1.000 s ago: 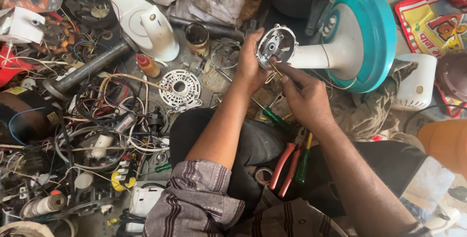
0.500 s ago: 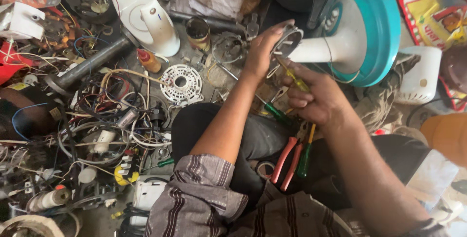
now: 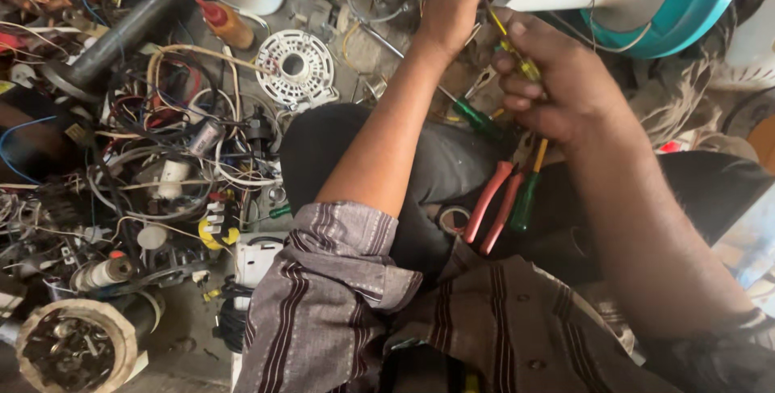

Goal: The person sits on the floor in a cluttered workshop and repairs a small electric motor. They use a screwdriver to remove screws from the motor housing, disassemble the unit, and wipe the internal components with a cloth. The person then applies a substance from a bottle to the motor's bearings and reassembles the housing.

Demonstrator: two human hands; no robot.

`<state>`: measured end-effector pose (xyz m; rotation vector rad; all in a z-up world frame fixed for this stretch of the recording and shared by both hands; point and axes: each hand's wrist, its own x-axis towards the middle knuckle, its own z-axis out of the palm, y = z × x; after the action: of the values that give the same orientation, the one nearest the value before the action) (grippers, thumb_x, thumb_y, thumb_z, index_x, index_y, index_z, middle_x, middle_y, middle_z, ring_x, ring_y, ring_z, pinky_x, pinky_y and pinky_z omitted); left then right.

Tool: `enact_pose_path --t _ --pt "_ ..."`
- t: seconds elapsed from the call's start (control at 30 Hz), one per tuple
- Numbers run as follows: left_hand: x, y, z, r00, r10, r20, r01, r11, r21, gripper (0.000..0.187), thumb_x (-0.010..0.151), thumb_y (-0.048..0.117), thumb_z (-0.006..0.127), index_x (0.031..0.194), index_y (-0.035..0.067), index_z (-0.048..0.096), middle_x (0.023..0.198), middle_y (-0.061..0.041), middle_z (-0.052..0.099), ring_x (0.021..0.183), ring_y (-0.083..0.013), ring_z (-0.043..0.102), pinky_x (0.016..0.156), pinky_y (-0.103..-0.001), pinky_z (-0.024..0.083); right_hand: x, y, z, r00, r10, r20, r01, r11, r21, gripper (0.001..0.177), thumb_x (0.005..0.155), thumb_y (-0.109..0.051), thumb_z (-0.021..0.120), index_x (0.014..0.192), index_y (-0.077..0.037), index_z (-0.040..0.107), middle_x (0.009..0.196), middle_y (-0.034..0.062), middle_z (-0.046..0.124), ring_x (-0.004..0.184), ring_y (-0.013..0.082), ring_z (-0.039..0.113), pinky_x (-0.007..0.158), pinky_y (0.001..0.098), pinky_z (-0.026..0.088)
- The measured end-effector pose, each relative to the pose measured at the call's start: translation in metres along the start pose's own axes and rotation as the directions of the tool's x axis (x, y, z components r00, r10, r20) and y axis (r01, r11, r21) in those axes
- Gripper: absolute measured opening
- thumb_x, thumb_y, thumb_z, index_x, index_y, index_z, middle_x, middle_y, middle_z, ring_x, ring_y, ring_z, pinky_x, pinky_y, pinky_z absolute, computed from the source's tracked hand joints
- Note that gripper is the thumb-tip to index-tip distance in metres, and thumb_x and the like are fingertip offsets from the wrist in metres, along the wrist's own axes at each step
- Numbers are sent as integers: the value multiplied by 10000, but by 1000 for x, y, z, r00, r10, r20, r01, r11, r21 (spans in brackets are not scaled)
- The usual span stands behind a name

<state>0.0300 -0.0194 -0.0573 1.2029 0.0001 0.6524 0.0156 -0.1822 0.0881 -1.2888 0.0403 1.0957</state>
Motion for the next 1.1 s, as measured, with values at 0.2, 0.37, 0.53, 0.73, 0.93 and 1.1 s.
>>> enact_pose_path --t 0.2,0.37,0.53,0.73,0.93,1.1 --pt "-4 -4 -1 999 -44 -29 43 999 -27 354 1036 301 596 1022 -37 700 932 -80 718 881 -168 667 822 -359 527 1 4 -2 997 -76 -29 70 984 -162 301 1060 -230 607 1277 -34 533 817 13 585 525 54 404 500 240 381" --pt "-2 -16 -4 992 -23 -122 35 995 93 345 1047 306 585 1063 -20 694 986 -83 735 903 -164 670 824 -347 530 4 8 4 981 -177 -74 147 943 -299 329 1029 -252 621 1320 -100 620 756 8 577 493 51 396 459 234 371" --pt "-4 -13 -4 970 -238 -44 225 953 -204 331 1003 307 567 1061 -3 667 984 -53 690 819 -161 708 672 -385 612 4 2 -2 1000 5 16 -3 996 -93 286 1055 -252 611 1265 -57 605 788 -6 567 518 43 398 499 221 377" --pt "-5 -17 -3 991 -17 -135 24 999 49 368 1064 288 576 1168 -35 720 1081 -106 763 1024 -162 702 937 -321 533 16 1 -3 999 4 -48 -13 982 -190 236 1043 -252 626 1248 -137 607 767 6 541 461 57 362 410 255 285" --pt "-8 1 -4 945 -281 -170 242 946 -217 418 1018 313 491 1287 56 683 1074 -94 762 878 -166 716 718 -345 567 12 8 22 712 -541 448 197 -458 -867 452 920 -127 619 1371 -149 645 932 184 719 701 334 721 566 457 556" --pt "-14 19 2 909 -416 -41 292 702 -650 350 1078 347 497 1184 84 703 1018 -34 715 856 -126 662 732 -293 523 6 -14 33 821 -536 196 82 -230 -970 276 959 -237 600 1147 -91 740 828 230 729 754 411 707 682 517 547"
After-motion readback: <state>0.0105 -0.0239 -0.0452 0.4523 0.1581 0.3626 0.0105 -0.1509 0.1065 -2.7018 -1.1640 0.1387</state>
